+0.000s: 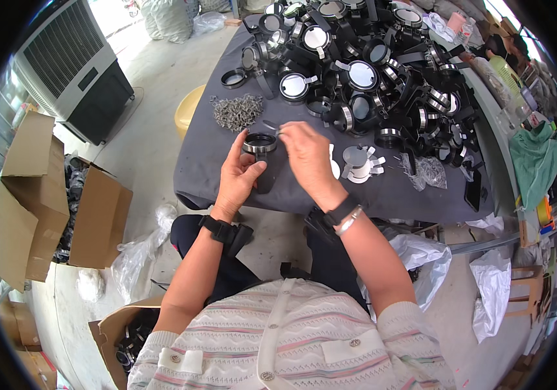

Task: Assembling small mechanical components into plastic housings at a workstation.

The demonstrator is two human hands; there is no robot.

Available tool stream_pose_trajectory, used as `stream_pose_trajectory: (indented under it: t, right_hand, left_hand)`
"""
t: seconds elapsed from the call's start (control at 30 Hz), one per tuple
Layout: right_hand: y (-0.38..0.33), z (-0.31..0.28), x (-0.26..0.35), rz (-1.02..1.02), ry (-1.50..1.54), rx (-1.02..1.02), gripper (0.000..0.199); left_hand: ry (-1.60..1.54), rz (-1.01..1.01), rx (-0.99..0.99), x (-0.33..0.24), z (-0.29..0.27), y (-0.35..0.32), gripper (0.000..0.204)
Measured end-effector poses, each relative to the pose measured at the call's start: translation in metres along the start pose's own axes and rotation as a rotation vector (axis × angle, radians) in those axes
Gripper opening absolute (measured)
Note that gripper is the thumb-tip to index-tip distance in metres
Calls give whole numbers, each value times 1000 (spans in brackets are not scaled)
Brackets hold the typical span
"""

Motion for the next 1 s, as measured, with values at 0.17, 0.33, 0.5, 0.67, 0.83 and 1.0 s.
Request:
stream_pose_trajectory:
  t: [0.17, 0.33, 0.5, 0.67, 0.83, 1.0]
  right_hand:
    - [-7, 33, -10, -149, -93, 95, 11]
    - [-11, 39, -9, -224, -180, 230, 14]
    - [-11, 39, -9, -202, -179, 243, 16]
    - [-12, 37, -12, -192, -145, 190, 17]
    - [-12, 36, -10, -243, -152, 254, 14]
    - [-11, 34, -5, -276, -205, 275, 12]
  left_hand:
    - [50, -12, 6, 2, 1, 1, 77]
    - [52, -3, -2, 8, -1, 3, 66]
    - [46, 18, 2, 6, 1, 3, 61]
    - [-2, 8, -4, 5, 2, 4, 60]
    - [6, -11, -4, 8, -1, 5, 57]
    - [62, -36, -14, 6, 2, 4, 47]
Point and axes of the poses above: each hand's wrist, its own y-axis towards the middle knuckle, its own z-axis out of the palm, x = y × z, the point moved 3 cm from there along y, towards the middle knuckle
